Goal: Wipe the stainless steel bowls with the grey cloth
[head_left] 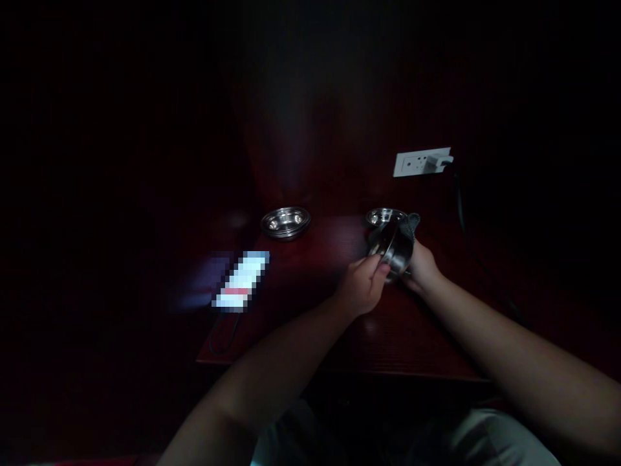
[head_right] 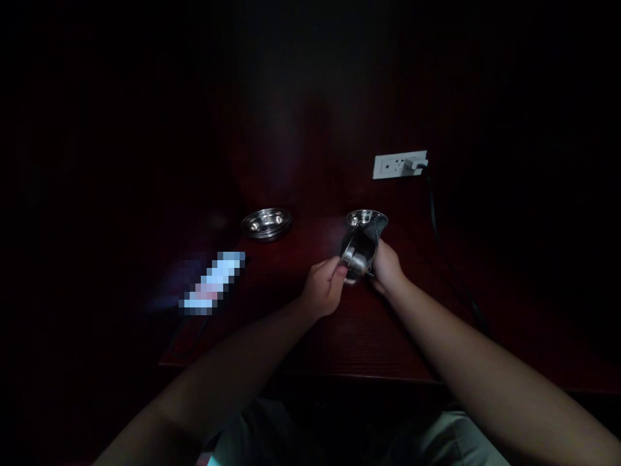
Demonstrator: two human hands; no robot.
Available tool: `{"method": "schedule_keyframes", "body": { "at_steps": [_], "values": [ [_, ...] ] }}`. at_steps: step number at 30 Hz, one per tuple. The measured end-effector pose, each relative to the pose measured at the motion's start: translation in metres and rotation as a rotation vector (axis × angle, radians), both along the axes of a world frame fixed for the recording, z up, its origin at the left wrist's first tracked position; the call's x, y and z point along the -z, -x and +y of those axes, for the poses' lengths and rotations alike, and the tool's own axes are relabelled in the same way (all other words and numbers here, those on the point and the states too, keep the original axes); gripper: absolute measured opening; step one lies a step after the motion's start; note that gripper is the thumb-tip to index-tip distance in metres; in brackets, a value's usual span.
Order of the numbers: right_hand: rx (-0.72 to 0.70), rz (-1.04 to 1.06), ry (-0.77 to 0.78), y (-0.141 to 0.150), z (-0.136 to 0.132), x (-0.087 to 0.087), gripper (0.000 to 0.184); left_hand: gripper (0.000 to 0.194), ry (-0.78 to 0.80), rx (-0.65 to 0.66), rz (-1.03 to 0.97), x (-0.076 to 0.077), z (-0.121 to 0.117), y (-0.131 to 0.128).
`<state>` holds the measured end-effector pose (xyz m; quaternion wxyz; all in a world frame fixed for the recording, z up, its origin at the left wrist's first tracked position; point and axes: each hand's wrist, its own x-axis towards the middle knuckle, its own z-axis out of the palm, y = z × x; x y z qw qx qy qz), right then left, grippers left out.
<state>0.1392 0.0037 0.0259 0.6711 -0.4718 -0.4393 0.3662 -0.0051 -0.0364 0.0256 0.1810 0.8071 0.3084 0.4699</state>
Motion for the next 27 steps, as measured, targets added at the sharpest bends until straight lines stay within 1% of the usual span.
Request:
{"method": "schedule_keyframes", "body": {
  "at_steps": [3, 5, 8, 13, 15, 16, 18, 23, 27],
  "values": [
    [0.04, 0.125, 0.014, 0.003, 0.002, -0.004, 0.029, 0.033, -0.026, -0.019, -0.023, 0.0, 0.002, -0.003],
    [0.076, 0.12, -0.04, 0.005, 0.002, -0.008, 0.031, 0.034, -0.025, -0.043, -0.053, 0.0, 0.003, -0.005],
    [0.105, -0.087, -0.169, 0.008, -0.002, -0.017, 0.033, 0.035, -0.004, -0.079, -0.115, -0.004, 0.003, -0.007],
    [0.007, -0.517, -0.474, 0.018, -0.009, -0.032, 0.024, 0.035, 0.111, -0.157, -0.236, -0.009, 0.005, -0.003],
    [-0.03, -0.609, -0.547, 0.023, -0.006, -0.032, 0.025, 0.036, 0.13, -0.213, -0.259, -0.009, 0.009, -0.001],
    [-0.047, -0.625, -0.555, 0.025, -0.003, -0.031, 0.026, 0.036, 0.13, -0.236, -0.26, -0.008, 0.011, 0.001],
    [-0.077, -0.601, -0.515, 0.026, 0.004, -0.024, 0.029, 0.036, 0.127, -0.255, -0.253, -0.007, 0.017, 0.002],
    [-0.09, -0.404, -0.272, 0.019, 0.016, -0.007, 0.038, 0.036, 0.136, -0.241, -0.249, -0.004, 0.022, 0.0],
    [-0.027, -0.232, -0.137, 0.013, 0.019, 0.0, 0.045, 0.036, 0.154, -0.228, -0.277, -0.003, 0.019, -0.004]
  ]
}}
